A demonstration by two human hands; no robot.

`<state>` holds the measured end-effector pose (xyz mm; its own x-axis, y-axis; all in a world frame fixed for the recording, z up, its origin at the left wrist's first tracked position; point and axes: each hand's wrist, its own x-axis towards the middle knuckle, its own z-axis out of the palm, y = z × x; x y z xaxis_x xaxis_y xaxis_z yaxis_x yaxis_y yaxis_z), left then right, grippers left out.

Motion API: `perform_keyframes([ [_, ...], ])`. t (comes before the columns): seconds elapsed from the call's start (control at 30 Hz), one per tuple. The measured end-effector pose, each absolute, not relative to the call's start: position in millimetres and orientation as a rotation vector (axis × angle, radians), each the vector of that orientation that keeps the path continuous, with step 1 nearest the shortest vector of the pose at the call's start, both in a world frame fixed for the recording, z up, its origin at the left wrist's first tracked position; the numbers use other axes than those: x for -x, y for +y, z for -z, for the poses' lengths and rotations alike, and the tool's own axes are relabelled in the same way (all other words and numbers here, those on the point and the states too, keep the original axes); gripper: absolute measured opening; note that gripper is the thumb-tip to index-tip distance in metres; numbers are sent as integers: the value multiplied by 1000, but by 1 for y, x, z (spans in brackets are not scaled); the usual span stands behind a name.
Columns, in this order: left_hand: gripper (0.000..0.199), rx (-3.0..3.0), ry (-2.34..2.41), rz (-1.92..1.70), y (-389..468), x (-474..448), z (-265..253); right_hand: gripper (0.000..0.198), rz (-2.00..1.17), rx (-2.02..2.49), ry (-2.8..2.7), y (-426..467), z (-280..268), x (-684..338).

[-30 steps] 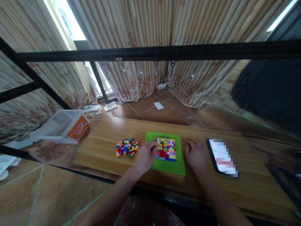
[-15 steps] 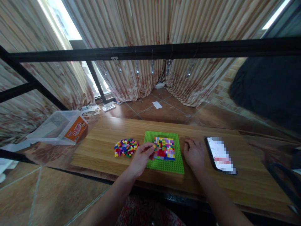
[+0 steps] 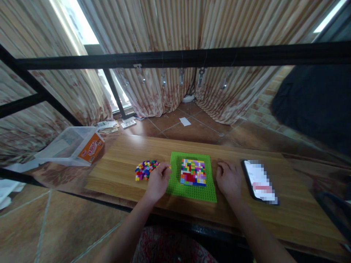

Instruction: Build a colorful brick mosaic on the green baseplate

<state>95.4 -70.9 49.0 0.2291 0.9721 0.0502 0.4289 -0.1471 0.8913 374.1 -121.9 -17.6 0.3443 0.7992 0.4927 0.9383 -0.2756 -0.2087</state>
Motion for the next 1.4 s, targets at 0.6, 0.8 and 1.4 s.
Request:
perform_keyframes([
  [0.6, 29, -2278, 1787, -386, -61, -75, -43, 27, 411, 2142, -1513, -121, 20, -375],
  [0.8, 22, -2275, 1696, -604, -60, -74, -42, 27, 383, 2134, -1514, -121, 22, -377],
  [1.4, 22, -2170, 1112, -791, -77, -137, -45, 27, 345, 2134, -1507, -121, 21, -376],
])
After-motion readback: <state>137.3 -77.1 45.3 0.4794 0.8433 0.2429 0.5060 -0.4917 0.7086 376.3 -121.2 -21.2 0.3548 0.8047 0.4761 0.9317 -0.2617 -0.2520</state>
